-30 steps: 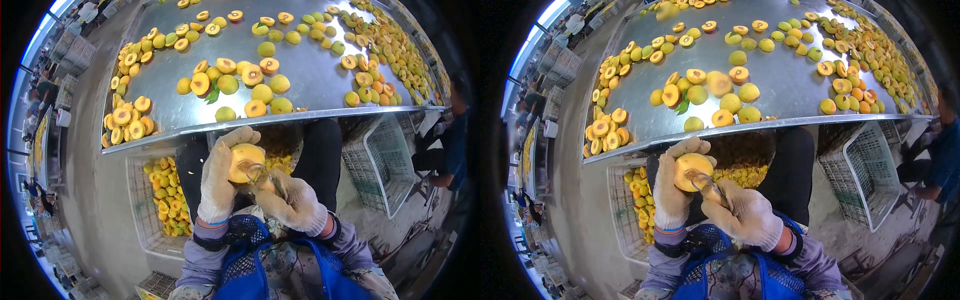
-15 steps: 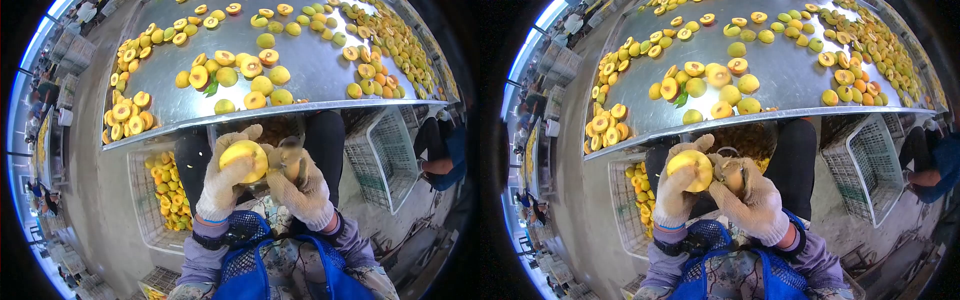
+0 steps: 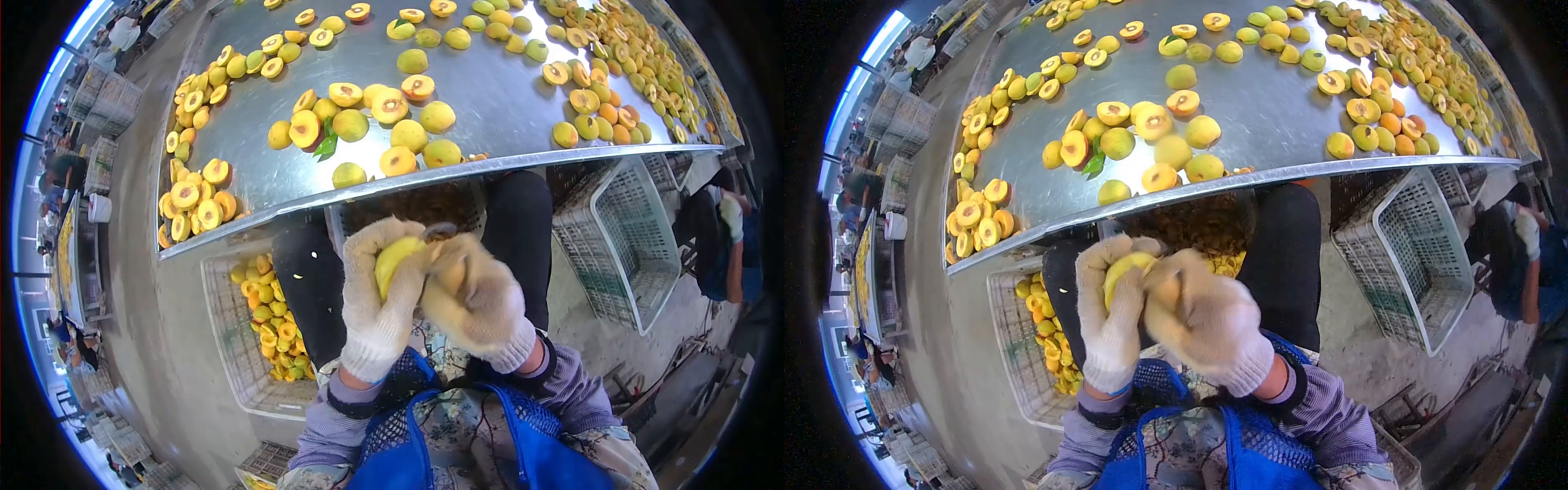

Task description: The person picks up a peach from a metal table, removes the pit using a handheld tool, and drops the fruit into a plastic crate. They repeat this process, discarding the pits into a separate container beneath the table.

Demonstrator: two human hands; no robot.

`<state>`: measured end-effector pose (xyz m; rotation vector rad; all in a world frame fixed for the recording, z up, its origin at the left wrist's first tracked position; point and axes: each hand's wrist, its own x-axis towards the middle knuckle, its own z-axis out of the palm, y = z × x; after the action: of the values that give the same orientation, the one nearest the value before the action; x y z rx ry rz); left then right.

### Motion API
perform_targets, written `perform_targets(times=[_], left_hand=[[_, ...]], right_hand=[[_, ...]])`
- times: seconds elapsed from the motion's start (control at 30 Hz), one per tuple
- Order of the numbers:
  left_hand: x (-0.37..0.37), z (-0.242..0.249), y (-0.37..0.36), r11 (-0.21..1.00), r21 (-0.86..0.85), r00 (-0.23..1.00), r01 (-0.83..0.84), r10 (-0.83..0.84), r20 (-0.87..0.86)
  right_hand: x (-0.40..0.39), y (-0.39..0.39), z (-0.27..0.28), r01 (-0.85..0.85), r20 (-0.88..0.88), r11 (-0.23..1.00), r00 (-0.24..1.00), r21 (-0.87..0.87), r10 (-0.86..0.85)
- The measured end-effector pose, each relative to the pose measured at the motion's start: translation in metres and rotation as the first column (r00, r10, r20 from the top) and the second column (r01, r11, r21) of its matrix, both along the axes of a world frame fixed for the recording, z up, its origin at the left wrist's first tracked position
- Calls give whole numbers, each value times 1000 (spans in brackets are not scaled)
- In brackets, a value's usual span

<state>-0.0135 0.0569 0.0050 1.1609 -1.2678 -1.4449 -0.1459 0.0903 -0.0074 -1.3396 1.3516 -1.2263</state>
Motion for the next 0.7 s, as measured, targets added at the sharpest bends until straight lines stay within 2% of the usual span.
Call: perform_targets(times=[0.07,0.1,0.13,0.2,0.23,0.37,0.43,0.53,0.67,0.7], left_hand=[[-4,-7,-8,993,-61,986,-103,94,-139],[-4,3,-11,990,88,971,-115,130,-203],[-1,3,-14,988,88,970,-124,140,-200],[6,1,-17,954,287,855,-91,223,-469],[9,-1,-18,953,289,814,-89,237,-530],[8,7,-17,960,266,833,-93,221,-508],[7,7,-13,987,144,875,-70,130,-467],[9,3,-10,994,104,874,-10,59,-482],[4,3,-7,998,1,890,-66,59,-453],[5,3,-6,997,-45,902,-66,40,-430]], right_hand=[[15,6,5,-83,-107,985,989,150,100],[16,4,24,-66,-39,992,997,109,70],[15,6,22,-76,-36,991,996,109,80],[7,12,16,-181,186,944,974,275,133],[-2,7,19,-261,61,942,965,210,254],[3,7,19,-226,124,933,972,281,198],[5,4,23,-256,104,920,966,295,235],[5,7,19,-254,105,929,967,271,233],[5,6,17,-274,153,936,958,219,244],[3,4,23,-313,184,908,945,279,269]])
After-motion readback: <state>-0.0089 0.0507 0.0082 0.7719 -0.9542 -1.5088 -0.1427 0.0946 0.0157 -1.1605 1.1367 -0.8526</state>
